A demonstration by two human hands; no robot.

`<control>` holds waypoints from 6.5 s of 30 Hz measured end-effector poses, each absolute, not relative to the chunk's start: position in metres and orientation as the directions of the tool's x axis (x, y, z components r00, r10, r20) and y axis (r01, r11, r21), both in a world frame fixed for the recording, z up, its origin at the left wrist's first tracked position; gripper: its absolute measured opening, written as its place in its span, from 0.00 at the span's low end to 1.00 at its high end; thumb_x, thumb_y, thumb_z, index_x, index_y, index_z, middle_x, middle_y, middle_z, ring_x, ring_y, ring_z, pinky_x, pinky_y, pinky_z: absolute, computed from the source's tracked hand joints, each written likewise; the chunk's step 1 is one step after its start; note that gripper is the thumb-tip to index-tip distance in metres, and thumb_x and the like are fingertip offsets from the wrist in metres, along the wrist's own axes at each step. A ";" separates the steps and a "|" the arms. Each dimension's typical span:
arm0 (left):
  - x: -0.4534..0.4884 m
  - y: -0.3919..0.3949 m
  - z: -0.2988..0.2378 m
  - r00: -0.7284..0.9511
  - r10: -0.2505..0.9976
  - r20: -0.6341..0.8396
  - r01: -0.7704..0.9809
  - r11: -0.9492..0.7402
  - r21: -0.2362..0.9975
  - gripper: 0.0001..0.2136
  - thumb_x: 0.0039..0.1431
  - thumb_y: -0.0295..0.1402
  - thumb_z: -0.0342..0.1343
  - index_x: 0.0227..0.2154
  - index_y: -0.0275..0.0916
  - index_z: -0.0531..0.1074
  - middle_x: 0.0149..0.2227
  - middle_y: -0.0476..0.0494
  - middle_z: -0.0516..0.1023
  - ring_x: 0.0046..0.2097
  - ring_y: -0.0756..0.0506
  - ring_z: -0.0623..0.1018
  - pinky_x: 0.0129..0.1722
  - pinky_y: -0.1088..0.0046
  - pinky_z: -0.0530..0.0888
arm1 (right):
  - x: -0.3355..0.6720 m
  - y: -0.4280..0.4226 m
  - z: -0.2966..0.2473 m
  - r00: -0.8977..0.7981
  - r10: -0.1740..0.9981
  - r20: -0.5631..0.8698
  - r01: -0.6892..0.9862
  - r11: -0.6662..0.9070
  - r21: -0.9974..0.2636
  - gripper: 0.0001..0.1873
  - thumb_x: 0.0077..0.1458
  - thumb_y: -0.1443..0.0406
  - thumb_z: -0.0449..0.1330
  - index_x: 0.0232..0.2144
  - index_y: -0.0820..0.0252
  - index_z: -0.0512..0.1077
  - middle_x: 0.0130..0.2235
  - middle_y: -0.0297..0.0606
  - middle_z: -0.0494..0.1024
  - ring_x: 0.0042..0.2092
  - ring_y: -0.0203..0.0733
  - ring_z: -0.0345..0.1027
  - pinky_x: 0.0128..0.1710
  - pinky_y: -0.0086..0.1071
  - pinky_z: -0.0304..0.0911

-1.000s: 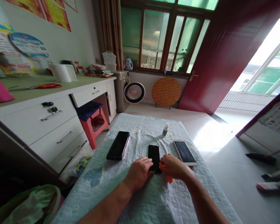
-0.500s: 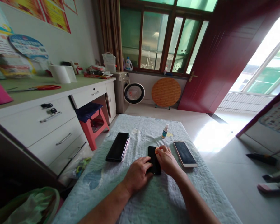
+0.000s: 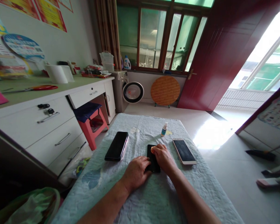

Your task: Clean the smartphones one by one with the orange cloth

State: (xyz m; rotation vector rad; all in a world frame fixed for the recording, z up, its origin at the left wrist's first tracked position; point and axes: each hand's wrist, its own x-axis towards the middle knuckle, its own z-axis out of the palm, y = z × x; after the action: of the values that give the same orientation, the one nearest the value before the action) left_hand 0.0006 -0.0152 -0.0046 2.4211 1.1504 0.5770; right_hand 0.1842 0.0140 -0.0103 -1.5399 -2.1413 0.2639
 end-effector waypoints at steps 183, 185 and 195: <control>-0.010 0.003 -0.019 0.602 0.781 0.163 0.534 -0.546 0.646 0.21 0.57 0.22 0.50 0.52 0.40 0.74 0.60 0.43 0.71 0.62 0.45 0.68 0.64 0.62 0.63 | 0.200 -0.025 0.027 -0.457 0.888 -0.057 0.755 0.353 -0.553 0.15 0.43 0.79 0.50 0.31 0.60 0.70 0.34 0.36 0.71 0.36 0.37 0.64 0.37 0.27 0.57; -0.010 0.004 -0.018 0.602 0.786 0.142 0.541 -0.533 0.651 0.20 0.58 0.22 0.50 0.52 0.40 0.74 0.60 0.43 0.71 0.62 0.44 0.68 0.64 0.62 0.62 | 0.193 -0.027 0.027 -0.469 0.883 -0.021 0.742 0.381 -0.552 0.16 0.43 0.79 0.50 0.33 0.60 0.69 0.35 0.36 0.72 0.37 0.37 0.64 0.38 0.28 0.57; -0.009 0.004 -0.015 0.602 0.790 0.121 0.532 -0.508 0.677 0.18 0.60 0.25 0.50 0.52 0.41 0.74 0.60 0.41 0.70 0.62 0.44 0.68 0.64 0.61 0.62 | 0.172 -0.030 0.019 -0.551 0.834 0.023 0.696 0.474 -0.539 0.11 0.45 0.77 0.52 0.28 0.60 0.68 0.36 0.38 0.71 0.40 0.39 0.64 0.41 0.29 0.58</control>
State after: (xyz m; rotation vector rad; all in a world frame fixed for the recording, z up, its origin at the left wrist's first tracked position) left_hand -0.0090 0.0044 -0.0153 2.2315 1.0396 0.5640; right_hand 0.1723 -0.0296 0.0187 -1.3036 -2.4418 0.6982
